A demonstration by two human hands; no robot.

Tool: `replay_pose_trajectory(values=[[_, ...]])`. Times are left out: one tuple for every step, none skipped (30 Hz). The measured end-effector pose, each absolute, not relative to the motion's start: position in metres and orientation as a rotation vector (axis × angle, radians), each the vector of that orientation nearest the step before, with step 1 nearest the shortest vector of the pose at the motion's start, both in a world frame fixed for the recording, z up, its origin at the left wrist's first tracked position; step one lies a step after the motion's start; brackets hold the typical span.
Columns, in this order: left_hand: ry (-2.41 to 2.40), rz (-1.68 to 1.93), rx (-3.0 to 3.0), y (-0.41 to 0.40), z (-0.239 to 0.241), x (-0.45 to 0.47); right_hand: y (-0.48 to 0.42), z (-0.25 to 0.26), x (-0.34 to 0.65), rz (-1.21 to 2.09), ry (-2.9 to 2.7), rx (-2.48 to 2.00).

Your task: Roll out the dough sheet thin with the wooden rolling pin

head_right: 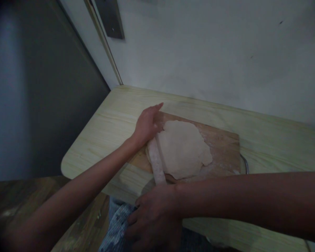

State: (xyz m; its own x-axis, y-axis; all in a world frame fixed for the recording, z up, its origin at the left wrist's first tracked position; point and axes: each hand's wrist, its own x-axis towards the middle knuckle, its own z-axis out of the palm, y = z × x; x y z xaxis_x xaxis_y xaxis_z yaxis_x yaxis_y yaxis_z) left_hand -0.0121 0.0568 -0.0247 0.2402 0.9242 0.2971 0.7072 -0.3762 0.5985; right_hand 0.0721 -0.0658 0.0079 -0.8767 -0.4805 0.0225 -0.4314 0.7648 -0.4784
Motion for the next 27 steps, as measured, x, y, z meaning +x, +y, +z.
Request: replay_pose_trajectory(values=[[1.498, 0.902, 2.155, 0.056, -0.025, -0.014, -0.066, 0.008, 0.071, -0.738, 2.848, -0.747], [1.491, 0.916, 2.131, 0.056, -0.025, -0.015, -0.066, 0.008, 0.069, -0.744, 2.845, -0.755], [1.486, 0.930, 2.107, 0.055, -0.025, -0.017, -0.066, 0.008, 0.067, -0.750, 2.848, -0.763], [1.482, 0.942, 2.084, 0.055, -0.025, -0.018, -0.066, 0.008, 0.066, -0.754, 2.855, -0.771], [1.480, 0.953, 2.064, 0.054, -0.025, -0.019, -0.066, 0.008, 0.064, -0.755, 2.861, -0.778], [1.477, 0.961, 2.047, 0.053, -0.025, -0.021, -0.065, 0.008, 0.062, -0.756, 2.864, -0.776], [1.477, 0.966, 2.034, 0.053, -0.025, -0.022, -0.065, 0.008, 0.060, -0.754, 2.863, -0.772], [1.476, 0.966, 2.026, 0.052, -0.025, -0.023, -0.065, 0.008, 0.059, -0.748, 2.860, -0.768], [1.477, 0.966, 2.022, 0.051, -0.025, -0.025, -0.064, 0.007, 0.058, -0.743, 2.855, -0.763], [1.481, 0.965, 2.020, 0.051, -0.025, -0.026, -0.064, 0.007, 0.057, -0.738, 2.854, -0.758], [1.487, 0.964, 2.017, 0.050, -0.025, -0.027, -0.064, 0.007, 0.056, -0.732, 2.856, -0.755], [1.494, 0.964, 2.013, 0.049, -0.026, -0.029, -0.065, 0.008, 0.055, -0.722, 2.862, -0.753], [1.500, 0.969, 2.008, 0.049, -0.027, -0.031, -0.065, 0.008, 0.055, -0.712, 2.865, -0.749], [1.503, 0.977, 2.003, 0.048, -0.028, -0.033, -0.066, 0.009, 0.054, -0.704, 2.868, -0.742], [1.507, 0.988, 1.996, 0.047, -0.030, -0.036, -0.067, 0.010, 0.053, -0.694, 2.872, -0.736], [1.512, 0.998, 1.990, 0.046, -0.032, -0.038, -0.068, 0.011, 0.052, -0.680, 2.880, -0.729], [1.518, 1.008, 1.984, 0.045, -0.033, -0.042, -0.068, 0.011, 0.051, -0.662, 2.888, -0.722], [1.524, 1.015, 1.976, 0.044, -0.035, -0.045, -0.069, 0.010, 0.049, -0.635, 2.901, -0.719], [1.533, 1.017, 1.968, 0.042, -0.036, -0.048, -0.069, 0.009, 0.048, -0.598, 2.914, -0.722], [1.543, 1.018, 1.958, 0.040, -0.036, -0.052, -0.069, 0.007, 0.046, -0.551, 2.928, -0.730], [1.556, 1.020, 1.947, 0.038, -0.037, -0.055, -0.069, 0.005, 0.045, -0.495, 2.946, -0.739], [1.570, 1.021, 1.938, 0.036, -0.036, -0.057, -0.068, 0.003, 0.045, -0.437, 2.972, -0.748], [1.587, 1.023, 1.931, 0.035, -0.036, -0.059, -0.068, 0.001, 0.046, -0.376, 3.011, -0.742], [1.602, 1.020, 1.932, 0.033, -0.036, -0.061, -0.068, -0.001, 0.047, -0.311, 3.063, -0.706], [1.619, 1.011, 1.936, 0.033, -0.035, -0.061, -0.069, -0.001, 0.050, -0.242, 3.120, -0.629], [1.636, 0.995, 1.940, 0.033, -0.035, -0.061, -0.070, 0.000, 0.054, -0.171, 3.176, -0.509], [1.657, 0.976, 1.944, 0.034, -0.035, -0.061, -0.072, 0.002, 0.059, -0.100, 3.222, -0.342]])
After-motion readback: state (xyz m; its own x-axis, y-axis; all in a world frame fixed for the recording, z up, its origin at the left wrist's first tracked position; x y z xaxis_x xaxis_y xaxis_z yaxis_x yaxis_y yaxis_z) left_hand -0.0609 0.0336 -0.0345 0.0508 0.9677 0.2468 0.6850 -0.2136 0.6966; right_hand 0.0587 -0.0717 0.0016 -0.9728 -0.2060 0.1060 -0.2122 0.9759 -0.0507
